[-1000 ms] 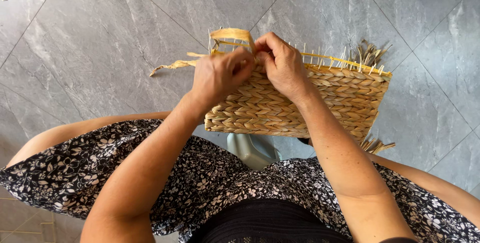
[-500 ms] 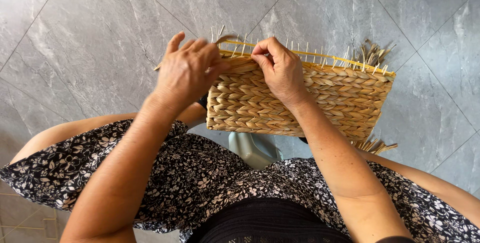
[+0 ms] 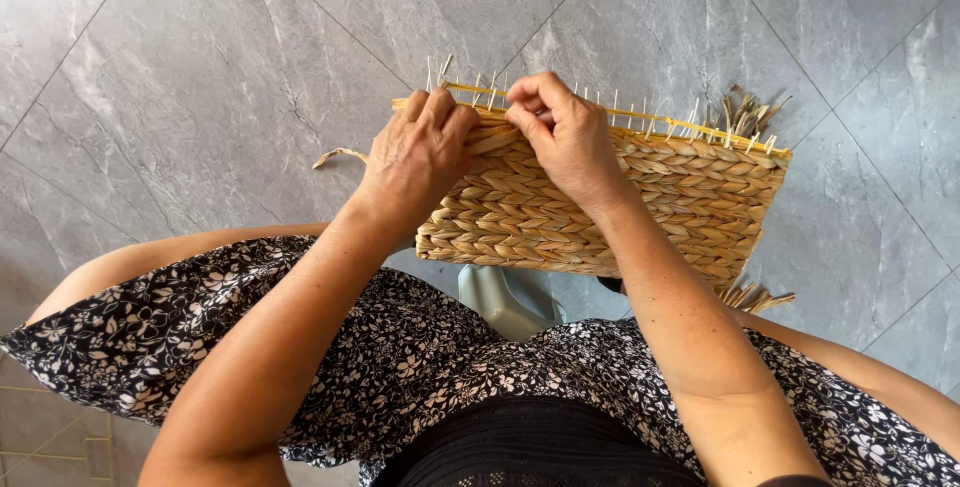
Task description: The person sits on the floor weaving a water hyacinth basket, wrapping and tucking palm strips around the rim frame by hand, trimming excess ends with scissors, rotating the basket to work around it, and finally picking up a tied bundle of weaving material.
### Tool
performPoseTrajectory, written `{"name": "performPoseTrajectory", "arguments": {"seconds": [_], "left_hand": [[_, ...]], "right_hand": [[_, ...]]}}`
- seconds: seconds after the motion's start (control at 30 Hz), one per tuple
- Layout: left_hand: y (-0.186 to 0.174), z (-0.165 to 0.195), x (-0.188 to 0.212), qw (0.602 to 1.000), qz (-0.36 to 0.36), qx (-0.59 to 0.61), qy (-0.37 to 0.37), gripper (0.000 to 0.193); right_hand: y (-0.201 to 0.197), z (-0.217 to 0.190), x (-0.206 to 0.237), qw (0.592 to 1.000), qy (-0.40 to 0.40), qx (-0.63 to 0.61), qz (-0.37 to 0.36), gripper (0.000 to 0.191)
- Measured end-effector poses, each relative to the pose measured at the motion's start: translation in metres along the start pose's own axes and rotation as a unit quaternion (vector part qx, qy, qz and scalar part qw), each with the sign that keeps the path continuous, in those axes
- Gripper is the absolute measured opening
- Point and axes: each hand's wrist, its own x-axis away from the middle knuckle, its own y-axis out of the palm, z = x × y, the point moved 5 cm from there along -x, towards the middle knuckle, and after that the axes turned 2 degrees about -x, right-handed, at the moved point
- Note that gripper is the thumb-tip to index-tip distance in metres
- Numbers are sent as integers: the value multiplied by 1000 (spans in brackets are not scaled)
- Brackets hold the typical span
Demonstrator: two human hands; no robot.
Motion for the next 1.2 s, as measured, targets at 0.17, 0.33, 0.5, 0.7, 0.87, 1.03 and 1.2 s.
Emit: {"name": "performPoseTrajectory", "arguments": {"seconds": [0.17,0.33,0.5,0.7,0.87,1.03,1.2], "left_hand": [[21,-8,-2,1000,-9,7,-28,19],[16,-12,-8,999,3,33,-22,22],[-28,-10,-18,1000,14,-2,16,22],[-77,6,-2,990,139,6,34,18],[-18,-1,-18,993,62,45,-85,16],[11,-16,-32,982,10,119,-147,19],[2,-9,-28,986,37,96,-133,21]], "right_hand": [[-17,-6,5,998,45,-34,35,6],[2,-20,-5,993,-99,34,-60,21],[10,-10,-16,993,-49,75,-74,15],[14,-10,-9,996,-50,71,-28,11],[14,-8,-7,997,-59,46,-13,13],[11,-10,-4,998,-61,13,-6,14],[12,-6,-3,999,-33,7,-13,13]]}}
